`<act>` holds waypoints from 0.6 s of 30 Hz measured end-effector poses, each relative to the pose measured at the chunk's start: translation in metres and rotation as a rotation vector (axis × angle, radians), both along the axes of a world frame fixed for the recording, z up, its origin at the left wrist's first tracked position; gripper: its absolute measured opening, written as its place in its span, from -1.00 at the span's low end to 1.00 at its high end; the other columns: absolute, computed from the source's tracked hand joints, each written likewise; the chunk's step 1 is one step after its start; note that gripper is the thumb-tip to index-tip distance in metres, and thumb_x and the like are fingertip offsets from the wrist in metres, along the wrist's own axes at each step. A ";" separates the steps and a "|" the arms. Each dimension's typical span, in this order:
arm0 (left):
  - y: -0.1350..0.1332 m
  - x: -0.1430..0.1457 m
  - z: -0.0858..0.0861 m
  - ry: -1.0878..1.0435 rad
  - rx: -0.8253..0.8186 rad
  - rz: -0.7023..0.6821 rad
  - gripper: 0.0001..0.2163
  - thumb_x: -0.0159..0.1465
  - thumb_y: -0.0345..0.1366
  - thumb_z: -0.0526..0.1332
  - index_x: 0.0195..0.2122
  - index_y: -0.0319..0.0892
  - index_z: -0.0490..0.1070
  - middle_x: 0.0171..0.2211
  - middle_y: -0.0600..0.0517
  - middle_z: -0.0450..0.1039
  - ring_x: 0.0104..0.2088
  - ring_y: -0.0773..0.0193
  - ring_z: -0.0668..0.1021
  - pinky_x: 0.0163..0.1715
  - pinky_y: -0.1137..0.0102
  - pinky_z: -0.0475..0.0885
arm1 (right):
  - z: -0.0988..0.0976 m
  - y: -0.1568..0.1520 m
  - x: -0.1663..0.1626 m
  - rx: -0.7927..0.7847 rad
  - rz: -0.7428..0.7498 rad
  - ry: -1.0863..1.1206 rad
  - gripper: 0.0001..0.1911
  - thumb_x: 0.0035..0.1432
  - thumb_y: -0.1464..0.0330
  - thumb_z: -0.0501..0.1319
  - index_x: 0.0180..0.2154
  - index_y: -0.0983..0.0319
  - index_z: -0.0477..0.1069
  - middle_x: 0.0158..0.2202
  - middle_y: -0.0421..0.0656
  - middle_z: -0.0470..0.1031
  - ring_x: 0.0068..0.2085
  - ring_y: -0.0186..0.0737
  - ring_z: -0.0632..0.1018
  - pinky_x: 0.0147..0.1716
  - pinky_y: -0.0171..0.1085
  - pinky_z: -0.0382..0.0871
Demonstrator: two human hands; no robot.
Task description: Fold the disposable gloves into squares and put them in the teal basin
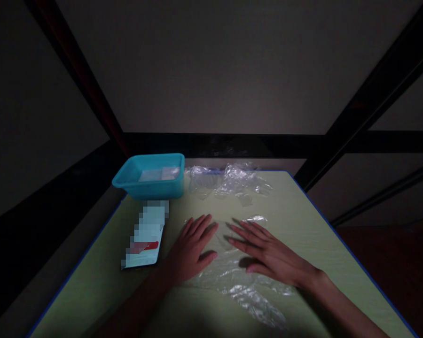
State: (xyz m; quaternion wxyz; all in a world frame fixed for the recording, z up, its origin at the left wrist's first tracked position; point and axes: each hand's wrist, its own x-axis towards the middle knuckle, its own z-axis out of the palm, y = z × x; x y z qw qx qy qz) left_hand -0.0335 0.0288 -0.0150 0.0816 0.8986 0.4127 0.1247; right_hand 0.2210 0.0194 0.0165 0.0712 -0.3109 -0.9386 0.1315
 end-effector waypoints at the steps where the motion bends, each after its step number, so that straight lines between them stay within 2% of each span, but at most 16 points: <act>1: 0.000 0.000 0.000 -0.001 0.002 0.001 -0.45 0.22 -0.20 0.14 0.22 -0.14 0.02 0.25 -0.12 0.00 0.24 0.05 0.06 0.16 0.02 0.01 | 0.002 -0.001 0.001 0.010 -0.007 0.014 -0.38 0.17 0.11 0.07 0.22 0.11 -0.01 0.29 -0.10 -0.07 0.28 -0.05 -0.08 0.18 0.10 -0.07; 4: -0.001 0.000 0.002 -0.003 0.008 -0.007 -0.42 0.22 -0.21 0.14 0.23 -0.16 -0.02 0.25 -0.15 -0.02 0.24 0.03 0.06 0.16 0.02 0.01 | 0.009 -0.008 0.007 0.030 -0.044 0.043 -0.46 0.20 0.17 0.08 0.17 0.15 0.11 0.25 -0.09 0.05 0.26 -0.07 0.02 0.17 0.04 0.04; 7: -0.001 -0.001 0.003 -0.036 0.031 -0.021 -0.44 0.21 -0.26 0.15 0.22 -0.19 0.01 0.25 -0.17 -0.02 0.24 0.02 0.05 0.16 0.00 0.02 | 0.016 -0.018 0.014 0.022 -0.068 0.054 -0.62 0.23 0.23 0.06 0.05 0.20 0.31 0.19 -0.08 0.19 0.23 -0.09 0.12 0.13 -0.02 0.15; 10: -0.001 -0.004 0.003 -0.131 0.066 -0.036 -0.52 0.20 -0.35 0.13 0.16 -0.23 0.12 0.23 -0.19 0.04 0.22 0.03 0.09 0.15 0.01 0.04 | 0.023 -0.032 0.020 -0.019 -0.074 0.034 -0.73 0.22 0.27 0.07 -0.10 0.18 0.43 0.08 -0.09 0.33 0.15 -0.10 0.26 0.07 -0.05 0.24; 13: -0.002 -0.005 0.007 -0.288 0.055 -0.052 -0.65 0.21 -0.40 0.08 0.04 -0.25 0.27 0.16 -0.19 0.17 0.17 0.05 0.20 0.11 0.05 0.15 | 0.031 -0.047 0.022 -0.100 -0.086 -0.011 -0.85 0.14 0.29 0.17 -0.25 0.14 0.48 -0.11 -0.12 0.44 -0.03 -0.11 0.42 -0.02 -0.06 0.33; 15: -0.004 -0.003 0.011 -0.403 -0.040 -0.070 -0.72 0.22 -0.40 0.05 -0.04 -0.23 0.34 0.04 -0.16 0.32 0.07 0.10 0.34 0.04 0.13 0.26 | 0.037 -0.055 0.020 -0.167 -0.087 -0.036 -0.91 0.07 0.31 0.24 -0.34 0.15 0.48 -0.22 -0.16 0.45 -0.12 -0.14 0.46 -0.06 -0.07 0.35; 18: -0.009 0.004 0.019 -0.551 -0.340 -0.129 -0.80 0.22 -0.36 0.06 -0.20 -0.19 0.42 -0.21 -0.07 0.48 -0.18 0.20 0.50 -0.15 0.27 0.42 | 0.042 -0.065 0.016 -0.250 -0.069 -0.043 -0.93 -0.01 0.36 0.30 -0.40 0.16 0.45 -0.32 -0.22 0.44 -0.20 -0.20 0.46 -0.03 -0.11 0.32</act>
